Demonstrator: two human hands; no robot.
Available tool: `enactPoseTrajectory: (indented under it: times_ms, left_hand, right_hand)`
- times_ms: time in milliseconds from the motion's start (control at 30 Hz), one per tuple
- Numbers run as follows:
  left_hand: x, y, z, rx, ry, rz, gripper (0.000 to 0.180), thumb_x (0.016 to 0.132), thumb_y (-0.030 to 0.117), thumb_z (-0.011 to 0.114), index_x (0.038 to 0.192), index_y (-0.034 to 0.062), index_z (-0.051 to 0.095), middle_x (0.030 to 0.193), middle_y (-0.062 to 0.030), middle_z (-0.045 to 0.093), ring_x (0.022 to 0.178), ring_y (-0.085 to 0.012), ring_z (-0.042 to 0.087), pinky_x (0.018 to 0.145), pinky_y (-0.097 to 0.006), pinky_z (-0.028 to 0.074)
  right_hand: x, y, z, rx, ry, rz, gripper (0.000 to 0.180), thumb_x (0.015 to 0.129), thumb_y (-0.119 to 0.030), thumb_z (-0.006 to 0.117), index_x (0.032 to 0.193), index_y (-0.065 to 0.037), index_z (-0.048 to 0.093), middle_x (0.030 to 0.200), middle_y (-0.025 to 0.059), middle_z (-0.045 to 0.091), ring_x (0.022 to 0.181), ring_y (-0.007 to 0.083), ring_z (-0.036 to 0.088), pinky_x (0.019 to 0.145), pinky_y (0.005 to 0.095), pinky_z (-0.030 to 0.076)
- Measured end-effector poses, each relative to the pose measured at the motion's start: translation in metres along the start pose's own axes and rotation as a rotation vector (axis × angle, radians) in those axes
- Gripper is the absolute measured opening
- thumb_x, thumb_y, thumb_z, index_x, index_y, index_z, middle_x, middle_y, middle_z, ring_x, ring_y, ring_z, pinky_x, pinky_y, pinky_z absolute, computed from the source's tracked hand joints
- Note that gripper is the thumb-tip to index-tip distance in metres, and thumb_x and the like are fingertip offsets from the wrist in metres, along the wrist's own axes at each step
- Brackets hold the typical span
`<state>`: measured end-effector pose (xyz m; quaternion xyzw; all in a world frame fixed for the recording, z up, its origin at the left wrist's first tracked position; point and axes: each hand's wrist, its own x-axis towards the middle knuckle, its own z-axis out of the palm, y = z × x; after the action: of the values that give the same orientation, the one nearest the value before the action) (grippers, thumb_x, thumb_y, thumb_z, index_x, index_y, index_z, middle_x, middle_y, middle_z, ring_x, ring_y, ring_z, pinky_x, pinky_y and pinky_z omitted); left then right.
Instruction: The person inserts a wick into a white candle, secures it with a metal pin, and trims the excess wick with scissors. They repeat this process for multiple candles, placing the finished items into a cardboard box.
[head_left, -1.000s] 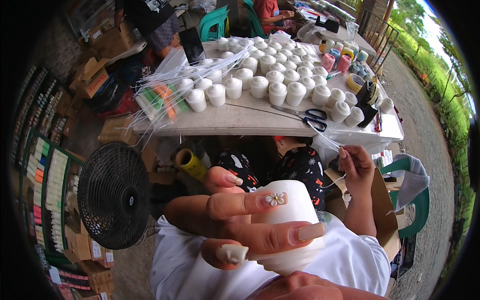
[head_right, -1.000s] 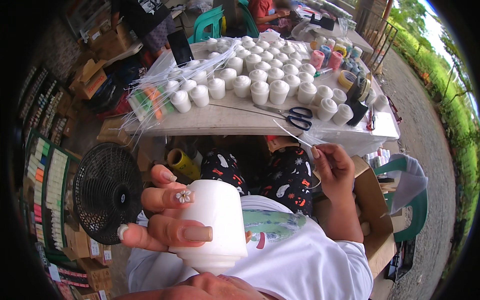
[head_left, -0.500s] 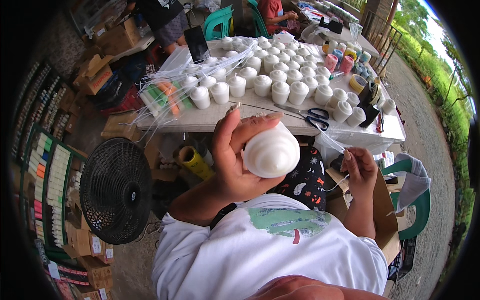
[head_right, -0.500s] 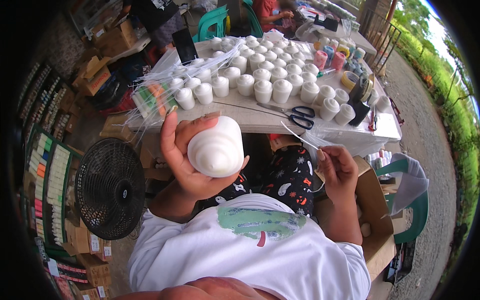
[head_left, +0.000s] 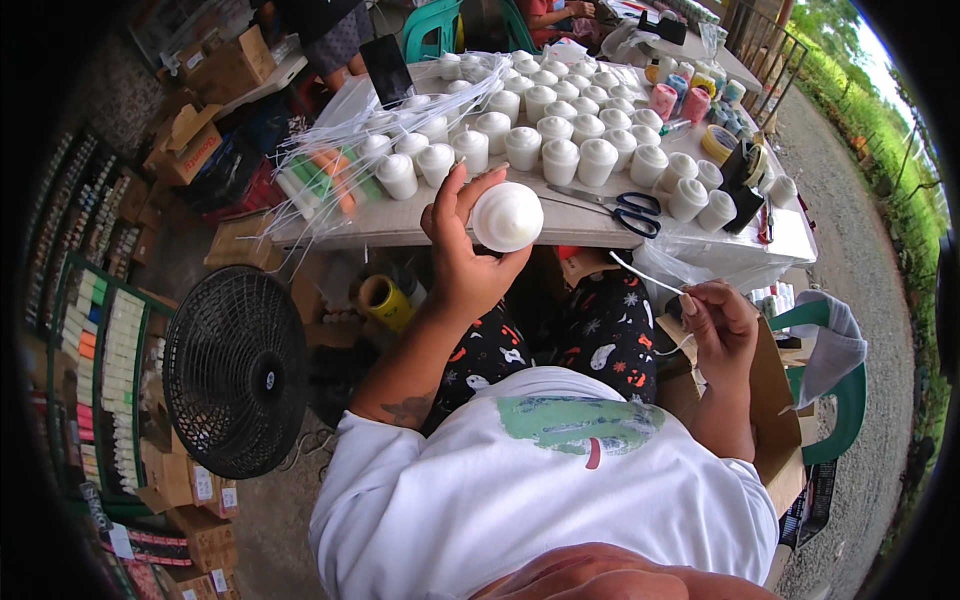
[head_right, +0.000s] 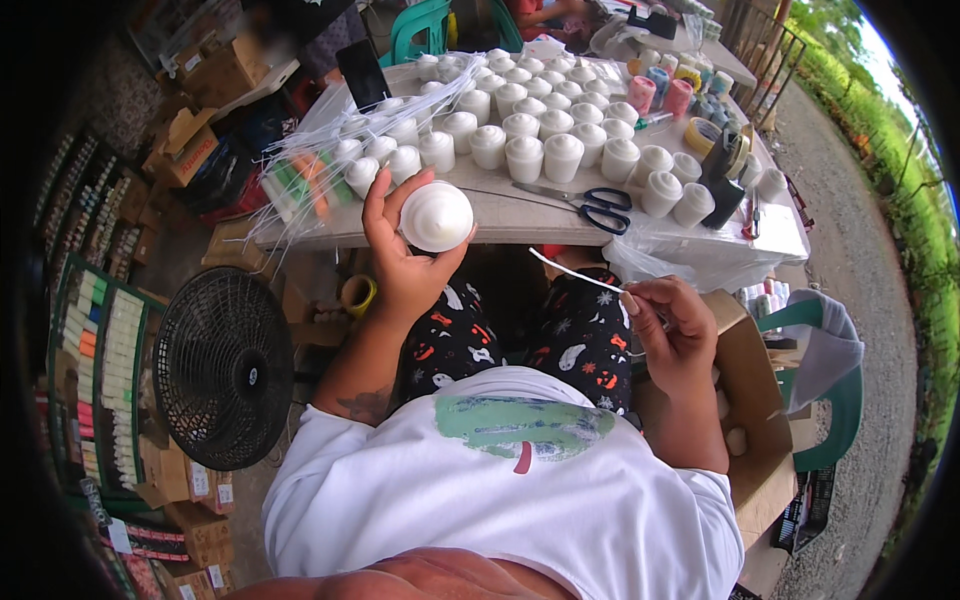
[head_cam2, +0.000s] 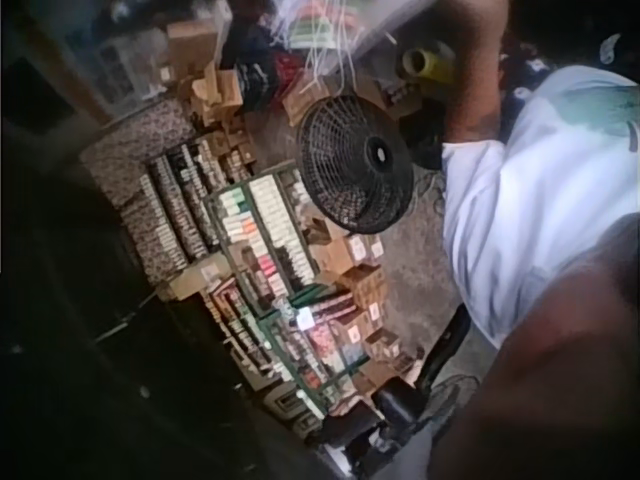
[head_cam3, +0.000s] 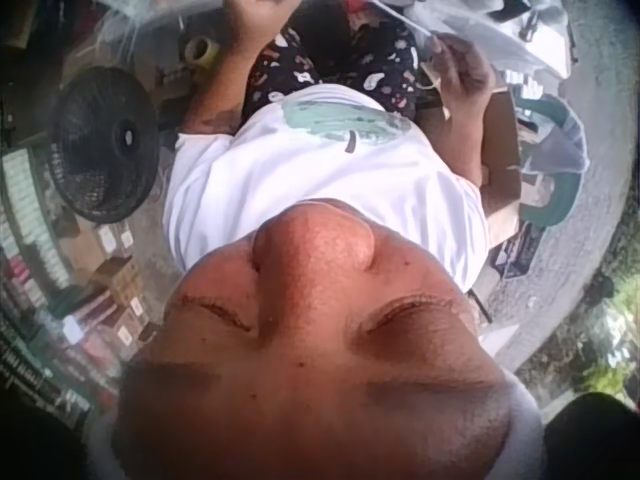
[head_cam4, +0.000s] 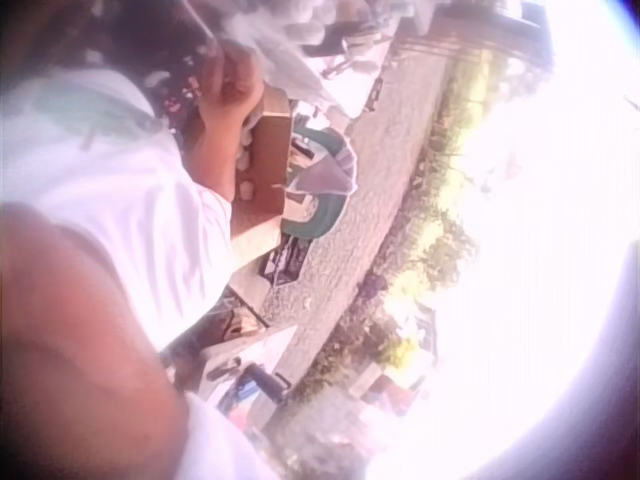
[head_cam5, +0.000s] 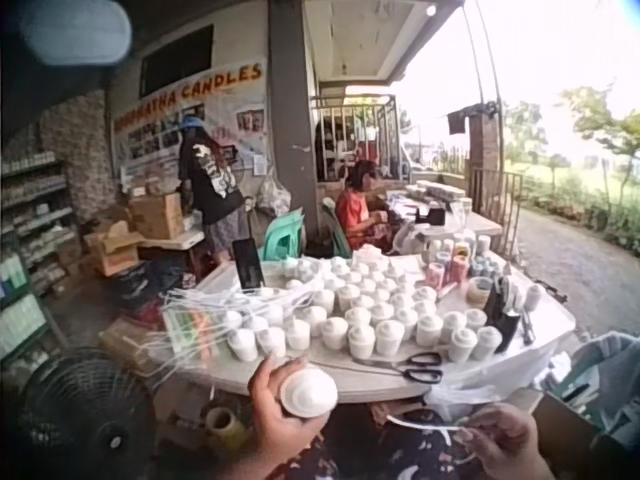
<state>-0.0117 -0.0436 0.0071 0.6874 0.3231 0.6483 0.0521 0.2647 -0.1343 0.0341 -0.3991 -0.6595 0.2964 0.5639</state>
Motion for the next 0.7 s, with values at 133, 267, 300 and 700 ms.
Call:
enactPoseTrajectory:
  times_ms: [133, 267, 300, 700]
  left_hand:
    - [0.005, 0.002, -0.003, 0.042, 0.021, 0.024, 0.093, 0.063, 0.006, 0.078, 0.137, 0.0015, 0.022, 0.120, -0.0098, 0.059, 0.108, -0.0180, 0.052, 0.096, -0.037, 0.021]
    - [0.008, 0.008, -0.004, 0.052, 0.024, 0.045, 0.093, 0.063, 0.006, 0.078, 0.137, 0.0016, 0.023, 0.120, -0.0095, 0.060, 0.107, -0.0174, 0.053, 0.096, -0.036, 0.021]
    - [0.009, 0.009, -0.004, 0.051, 0.024, 0.049, 0.092, 0.063, 0.006, 0.078, 0.137, 0.0016, 0.023, 0.119, -0.0095, 0.060, 0.107, -0.0174, 0.053, 0.096, -0.036, 0.021]
    - [0.010, 0.013, -0.005, 0.052, 0.011, 0.050, 0.088, 0.063, 0.007, 0.078, 0.134, 0.0023, 0.028, 0.120, -0.0103, 0.059, 0.105, -0.0190, 0.054, 0.094, -0.036, 0.024]
  right_hand:
    - [-0.001, 0.002, -0.001, -0.003, 0.008, 0.005, 0.007, 0.085, 0.004, 0.061, 0.092, 0.004, 0.059, 0.082, 0.0045, 0.056, 0.069, 0.0071, 0.054, 0.063, 0.0179, 0.043]
    - [-0.001, 0.002, -0.001, 0.000, 0.009, -0.007, 0.007, 0.085, 0.004, 0.061, 0.092, 0.004, 0.059, 0.082, 0.0043, 0.056, 0.069, 0.0071, 0.054, 0.063, 0.0180, 0.043]
    - [-0.001, 0.002, -0.001, 0.000, 0.012, -0.002, 0.007, 0.085, 0.004, 0.061, 0.092, 0.004, 0.059, 0.082, 0.0043, 0.056, 0.069, 0.0071, 0.054, 0.063, 0.0180, 0.043]
    - [-0.002, 0.005, -0.004, 0.005, 0.025, 0.024, 0.006, 0.085, 0.004, 0.061, 0.091, 0.004, 0.059, 0.082, 0.0037, 0.056, 0.070, 0.0065, 0.053, 0.063, 0.0182, 0.042]
